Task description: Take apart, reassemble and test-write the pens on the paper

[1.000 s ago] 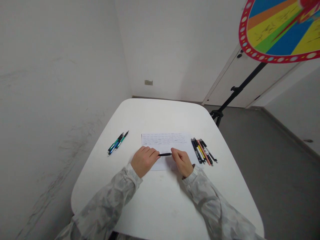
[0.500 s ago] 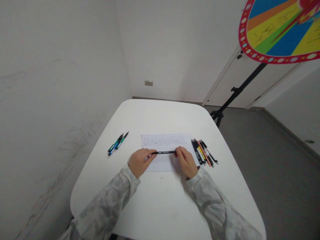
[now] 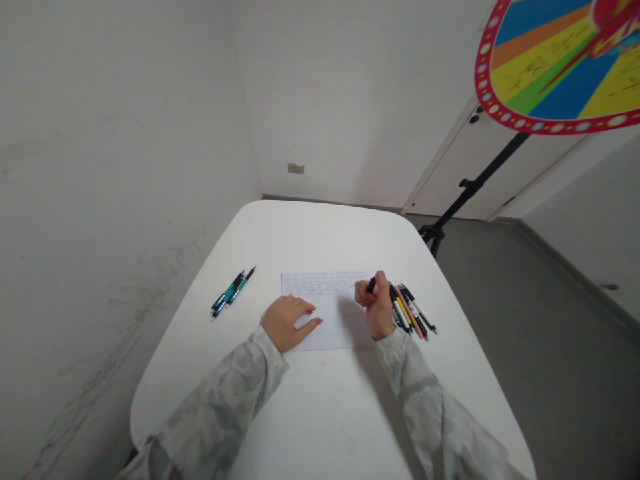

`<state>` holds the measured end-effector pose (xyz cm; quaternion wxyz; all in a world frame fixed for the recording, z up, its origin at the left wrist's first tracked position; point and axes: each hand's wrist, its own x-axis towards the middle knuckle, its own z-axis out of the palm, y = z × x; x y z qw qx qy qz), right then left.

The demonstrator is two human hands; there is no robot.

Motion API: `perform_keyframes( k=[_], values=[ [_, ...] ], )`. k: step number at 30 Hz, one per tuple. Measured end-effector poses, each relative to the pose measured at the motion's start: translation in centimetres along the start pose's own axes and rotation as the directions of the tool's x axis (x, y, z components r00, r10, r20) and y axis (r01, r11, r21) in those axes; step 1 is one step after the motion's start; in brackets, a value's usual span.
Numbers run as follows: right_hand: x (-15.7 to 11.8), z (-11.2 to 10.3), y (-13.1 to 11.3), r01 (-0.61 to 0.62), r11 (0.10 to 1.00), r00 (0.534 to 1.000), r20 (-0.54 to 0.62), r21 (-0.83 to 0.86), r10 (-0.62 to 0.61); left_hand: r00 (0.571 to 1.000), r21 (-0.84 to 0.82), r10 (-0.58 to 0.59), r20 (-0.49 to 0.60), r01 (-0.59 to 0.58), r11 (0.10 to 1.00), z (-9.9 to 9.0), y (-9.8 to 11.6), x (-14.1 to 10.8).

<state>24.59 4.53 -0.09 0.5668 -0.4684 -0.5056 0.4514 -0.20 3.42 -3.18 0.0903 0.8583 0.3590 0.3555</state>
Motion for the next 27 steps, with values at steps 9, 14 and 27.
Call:
perform_keyframes(
  k=[9,14,27],
  values=[
    [2.6,0.3,-1.5,-0.151,0.74,0.987,0.061,0.656,0.147,0.985,0.103,0.044,0.167,-0.062,0.993,0.2,-0.7,-0.2],
    [2.6,-0.6,-0.4,-0.168,0.627,0.982,0.073,0.761,0.174,0.983,0.113,0.046,0.179,-0.067,0.991,0.3,-0.7,-0.3],
    [2.7,-1.1,-0.4,-0.167,0.535,0.98,0.079,0.828,0.183,0.975,0.036,0.112,0.192,-0.121,0.992,-0.3,-1.7,-0.5]
  ],
)
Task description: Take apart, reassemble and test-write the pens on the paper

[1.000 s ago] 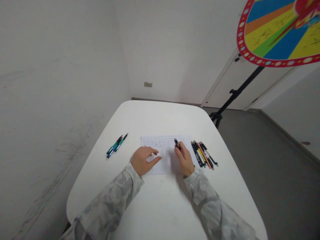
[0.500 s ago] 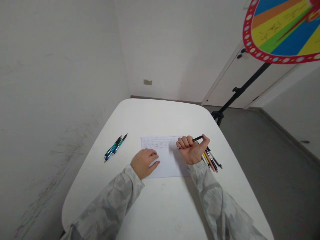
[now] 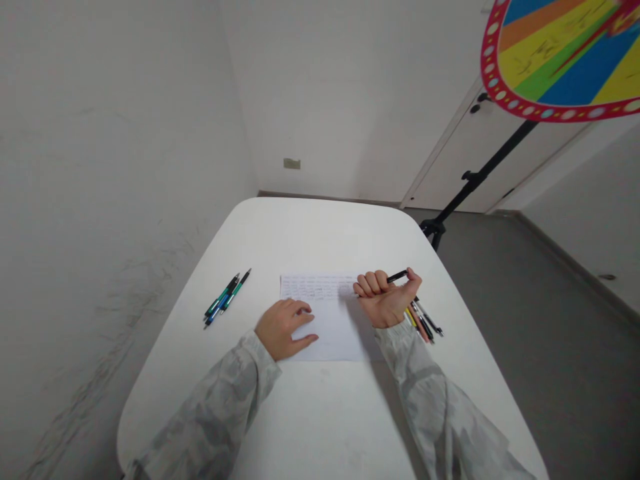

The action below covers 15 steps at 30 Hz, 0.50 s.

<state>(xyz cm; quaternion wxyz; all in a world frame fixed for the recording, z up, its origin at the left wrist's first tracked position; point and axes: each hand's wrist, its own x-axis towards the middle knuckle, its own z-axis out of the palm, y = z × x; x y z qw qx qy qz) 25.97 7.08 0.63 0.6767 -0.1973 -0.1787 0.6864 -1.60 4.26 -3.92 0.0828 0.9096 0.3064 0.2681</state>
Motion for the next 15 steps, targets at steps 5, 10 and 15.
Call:
perform_keyframes(
  k=[5,10,15],
  values=[
    [-0.1,0.5,0.1,0.04,0.995,0.999,-0.011,-0.089,-0.041,1.0,0.004,-0.005,0.008,0.005,1.0,0.0,0.1,0.0],
    [-0.3,1.2,0.1,0.077,0.956,0.995,-0.041,-0.283,-0.092,1.0,0.009,-0.011,0.016,0.011,1.0,0.0,0.1,0.0],
    [-0.5,1.5,0.2,0.086,0.939,0.994,-0.036,-0.333,-0.104,1.0,0.005,-0.012,0.011,0.012,1.0,0.1,0.0,0.0]
  ],
)
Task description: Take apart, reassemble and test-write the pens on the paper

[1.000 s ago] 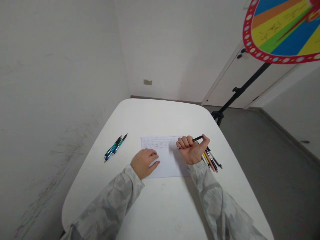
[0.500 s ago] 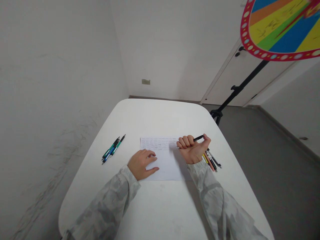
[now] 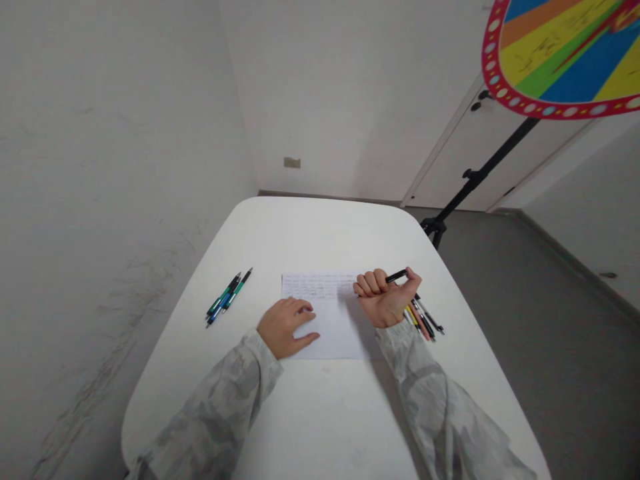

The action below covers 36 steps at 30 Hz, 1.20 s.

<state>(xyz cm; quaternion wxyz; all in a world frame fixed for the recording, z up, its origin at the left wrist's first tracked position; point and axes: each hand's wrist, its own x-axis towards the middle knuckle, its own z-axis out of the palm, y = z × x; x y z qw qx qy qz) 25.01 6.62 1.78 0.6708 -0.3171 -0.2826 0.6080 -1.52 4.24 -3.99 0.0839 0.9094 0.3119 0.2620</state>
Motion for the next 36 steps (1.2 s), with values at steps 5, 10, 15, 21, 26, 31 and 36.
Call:
perform_keyframes(
  k=[5,10,15,21,26,31,36],
  values=[
    [0.1,0.2,0.4,0.025,0.997,1.0,-0.004,-0.074,-0.026,1.0,0.004,-0.005,0.013,0.005,1.0,-0.1,0.0,0.0],
    [-0.8,-1.7,2.2,0.134,0.899,0.987,-0.02,-0.418,-0.157,1.0,0.006,-0.007,0.003,0.007,1.0,0.0,0.1,0.0],
    [-1.7,-4.5,4.2,0.017,0.72,1.0,-0.004,-0.693,-0.027,1.0,0.0,-0.007,-0.003,0.007,1.0,0.0,0.2,0.1],
    [-1.3,-5.3,4.5,0.17,0.589,0.981,0.077,-0.79,-0.181,1.0,-0.009,-0.016,0.007,0.016,1.0,-0.1,0.1,0.0],
    [-1.4,-4.7,4.3,0.182,0.558,0.977,0.082,-0.81,-0.199,1.0,-0.003,-0.009,0.007,0.009,1.0,-0.2,0.2,0.1],
    [-1.6,-4.5,4.2,0.182,0.525,0.98,0.113,-0.831,-0.161,1.0,-0.002,-0.013,0.011,0.013,1.0,-0.1,0.2,0.1],
    [-1.6,-4.7,4.4,0.188,0.511,0.976,0.101,-0.839,-0.192,1.0,-0.01,-0.009,0.004,0.01,1.0,0.0,0.2,0.1]
  ],
)
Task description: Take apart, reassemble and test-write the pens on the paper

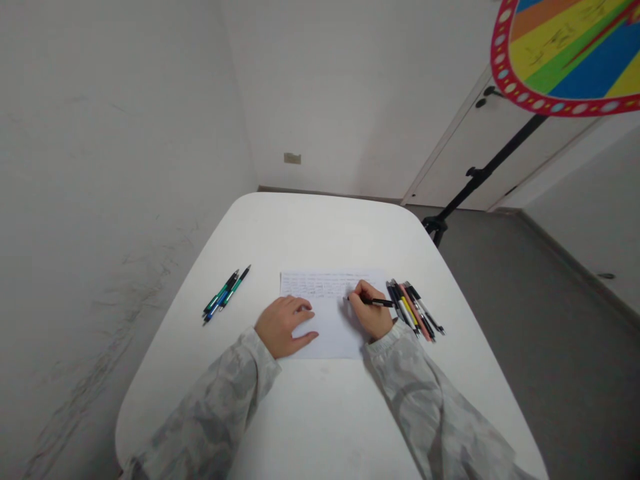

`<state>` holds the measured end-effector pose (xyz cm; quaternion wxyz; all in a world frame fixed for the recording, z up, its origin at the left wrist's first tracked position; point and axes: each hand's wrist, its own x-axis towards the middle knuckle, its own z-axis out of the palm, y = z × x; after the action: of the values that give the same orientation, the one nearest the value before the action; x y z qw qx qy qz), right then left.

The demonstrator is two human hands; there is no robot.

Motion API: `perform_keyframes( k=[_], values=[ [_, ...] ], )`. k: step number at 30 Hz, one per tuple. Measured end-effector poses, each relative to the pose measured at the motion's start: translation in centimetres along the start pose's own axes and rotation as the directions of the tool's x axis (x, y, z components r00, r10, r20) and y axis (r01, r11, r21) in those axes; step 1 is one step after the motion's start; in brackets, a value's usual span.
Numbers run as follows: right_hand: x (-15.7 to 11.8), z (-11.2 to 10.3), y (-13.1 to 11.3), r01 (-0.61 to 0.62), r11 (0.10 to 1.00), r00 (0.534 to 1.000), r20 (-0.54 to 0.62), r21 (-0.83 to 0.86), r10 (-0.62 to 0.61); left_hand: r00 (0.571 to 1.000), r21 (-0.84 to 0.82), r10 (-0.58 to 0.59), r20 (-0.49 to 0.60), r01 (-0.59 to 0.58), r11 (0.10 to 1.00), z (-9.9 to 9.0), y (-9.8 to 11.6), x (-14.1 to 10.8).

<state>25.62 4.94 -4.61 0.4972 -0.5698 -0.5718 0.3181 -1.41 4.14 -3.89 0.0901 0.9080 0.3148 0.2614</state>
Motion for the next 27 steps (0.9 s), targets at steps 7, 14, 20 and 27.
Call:
perform_keyframes(
  k=[7,14,20,27],
  values=[
    [0.09,-0.06,0.4,-0.012,1.0,0.998,-0.054,0.026,0.013,1.0,-0.002,0.004,-0.009,-0.004,1.0,-0.13,0.12,0.08],
    [0.0,-0.08,-0.02,-0.003,1.0,0.999,-0.037,0.002,0.003,1.0,-0.004,0.003,-0.006,-0.003,1.0,-0.02,0.06,0.07],
    [-0.06,-0.14,0.04,-0.008,1.0,0.999,-0.041,-0.001,0.008,1.0,0.004,0.007,-0.003,-0.007,1.0,-0.14,0.11,0.17],
    [-0.04,-0.16,-0.07,0.019,0.998,0.999,-0.045,-0.057,-0.021,1.0,-0.003,0.001,0.001,-0.001,1.0,-0.16,0.09,0.11]
  ],
)
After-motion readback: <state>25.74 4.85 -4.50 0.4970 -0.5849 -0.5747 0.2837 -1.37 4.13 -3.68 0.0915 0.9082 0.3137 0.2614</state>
